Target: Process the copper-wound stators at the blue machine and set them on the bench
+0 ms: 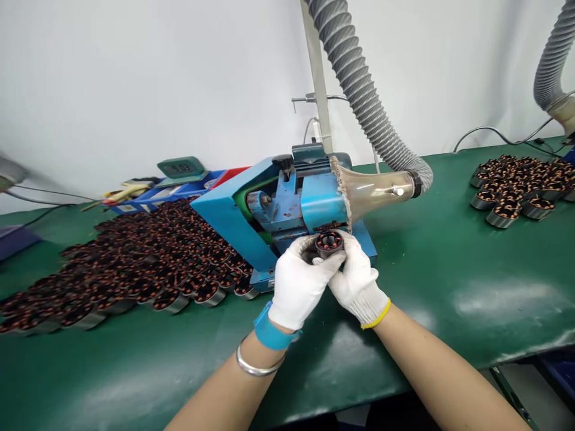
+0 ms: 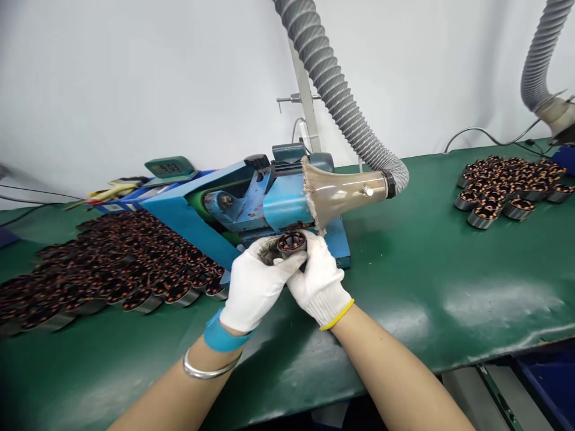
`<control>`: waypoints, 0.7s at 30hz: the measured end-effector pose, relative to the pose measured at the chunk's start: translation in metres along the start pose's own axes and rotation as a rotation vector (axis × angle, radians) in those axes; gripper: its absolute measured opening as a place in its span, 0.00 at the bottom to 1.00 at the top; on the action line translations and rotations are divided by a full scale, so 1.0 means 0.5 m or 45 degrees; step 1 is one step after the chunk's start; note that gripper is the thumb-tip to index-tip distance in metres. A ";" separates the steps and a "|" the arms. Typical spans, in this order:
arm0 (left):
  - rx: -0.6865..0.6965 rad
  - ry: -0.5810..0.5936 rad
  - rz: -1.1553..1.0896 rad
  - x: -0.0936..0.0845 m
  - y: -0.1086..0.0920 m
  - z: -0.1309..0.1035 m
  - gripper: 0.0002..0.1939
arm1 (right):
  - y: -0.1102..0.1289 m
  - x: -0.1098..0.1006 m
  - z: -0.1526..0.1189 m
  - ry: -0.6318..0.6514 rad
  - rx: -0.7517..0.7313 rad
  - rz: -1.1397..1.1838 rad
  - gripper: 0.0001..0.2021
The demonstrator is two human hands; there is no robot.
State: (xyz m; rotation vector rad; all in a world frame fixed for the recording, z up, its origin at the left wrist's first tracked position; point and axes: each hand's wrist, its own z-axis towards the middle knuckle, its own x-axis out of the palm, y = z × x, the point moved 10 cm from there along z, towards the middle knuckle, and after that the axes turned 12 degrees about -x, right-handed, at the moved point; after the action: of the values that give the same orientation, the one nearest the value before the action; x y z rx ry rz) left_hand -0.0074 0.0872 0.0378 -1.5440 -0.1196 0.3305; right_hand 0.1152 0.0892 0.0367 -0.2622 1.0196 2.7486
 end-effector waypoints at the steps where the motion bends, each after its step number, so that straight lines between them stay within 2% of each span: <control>1: 0.009 -0.018 0.025 -0.001 -0.006 0.000 0.24 | -0.001 0.001 0.000 0.001 0.026 0.013 0.21; 5: 0.025 -0.063 0.097 0.002 -0.016 0.000 0.21 | -0.012 0.007 -0.004 0.000 0.098 0.074 0.21; 15: -0.034 -0.030 0.081 0.025 -0.022 0.005 0.19 | -0.046 0.005 -0.022 -0.061 0.273 0.062 0.27; 18: -0.016 -0.034 0.089 0.021 -0.016 -0.003 0.19 | -0.037 -0.001 -0.029 -0.056 0.267 0.012 0.27; 21: 0.060 -0.112 0.166 0.001 -0.004 -0.029 0.20 | -0.003 -0.006 -0.035 0.024 0.133 -0.028 0.26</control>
State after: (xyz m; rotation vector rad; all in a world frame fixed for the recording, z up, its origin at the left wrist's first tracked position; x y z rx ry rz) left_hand -0.0023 0.0734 0.0392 -1.4946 -0.0796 0.5010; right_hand 0.1200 0.0785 0.0236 -0.2821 1.1538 2.6675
